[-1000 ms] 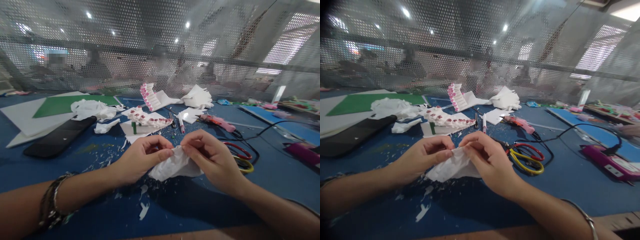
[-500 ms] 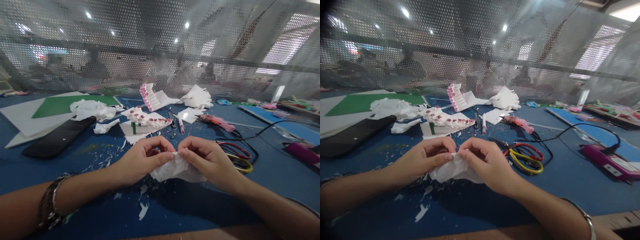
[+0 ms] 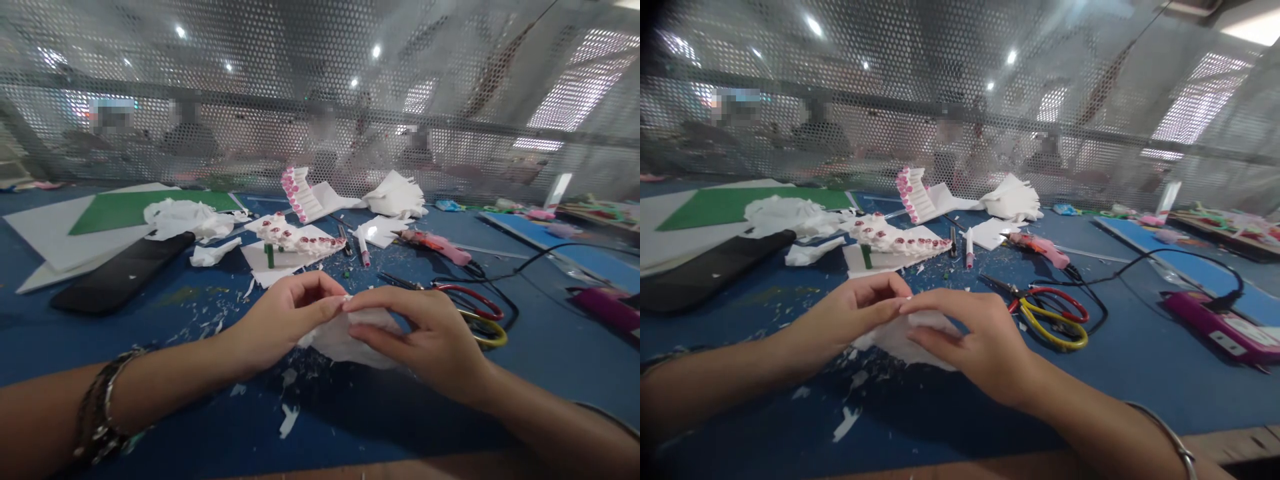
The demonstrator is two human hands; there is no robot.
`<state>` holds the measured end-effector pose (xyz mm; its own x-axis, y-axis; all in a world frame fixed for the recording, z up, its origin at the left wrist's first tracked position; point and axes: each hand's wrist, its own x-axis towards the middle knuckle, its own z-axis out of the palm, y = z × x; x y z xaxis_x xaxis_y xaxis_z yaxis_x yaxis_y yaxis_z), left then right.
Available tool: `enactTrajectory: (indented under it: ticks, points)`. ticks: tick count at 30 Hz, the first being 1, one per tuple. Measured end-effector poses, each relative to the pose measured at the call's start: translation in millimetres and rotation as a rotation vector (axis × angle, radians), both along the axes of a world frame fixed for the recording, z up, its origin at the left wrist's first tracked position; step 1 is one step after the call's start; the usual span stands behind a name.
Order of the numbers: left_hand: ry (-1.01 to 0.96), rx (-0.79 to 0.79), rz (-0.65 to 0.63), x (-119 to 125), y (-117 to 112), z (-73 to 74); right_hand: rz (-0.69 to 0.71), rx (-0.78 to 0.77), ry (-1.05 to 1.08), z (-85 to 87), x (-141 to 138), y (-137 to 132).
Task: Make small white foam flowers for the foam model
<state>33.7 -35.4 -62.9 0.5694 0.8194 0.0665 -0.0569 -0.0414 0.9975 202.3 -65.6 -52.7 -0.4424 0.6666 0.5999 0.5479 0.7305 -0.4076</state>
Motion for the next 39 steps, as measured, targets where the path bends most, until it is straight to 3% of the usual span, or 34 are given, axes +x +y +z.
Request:
enactTrajectory:
  ticks: [5, 18, 23, 30, 35, 39]
  points:
    - [-0.018, -0.031, 0.008, 0.0, -1.5, -0.4, -0.065, 0.045, 0.028, 1.3, -0.8, -2.7]
    - [-0.022, -0.099, 0.017, 1.5, -0.2, -3.1, -0.074, 0.137, 0.013, 0.5, -0.5, -0.6]
    - [0.081, 0.029, 0.032, 0.0, 2.4, -2.3, -0.066, 0.139, -0.012, 0.3, 2.6, 1.2]
    - [0.257, 0.399, 0.037, -3.6, 5.1, 0.8, -0.041, -0.068, 0.032, 2.2, 4.1, 4.4]
    - [0.200, 0.358, -0.016, -3.5, 5.4, 2.9, -0.044, -0.242, 0.145, 6.1, 5.3, 3.8]
    - [0.157, 0.261, -0.030, -3.1, 7.4, 3.7, -0.021, -0.247, 0.108, 8.2, 8.5, 4.7]
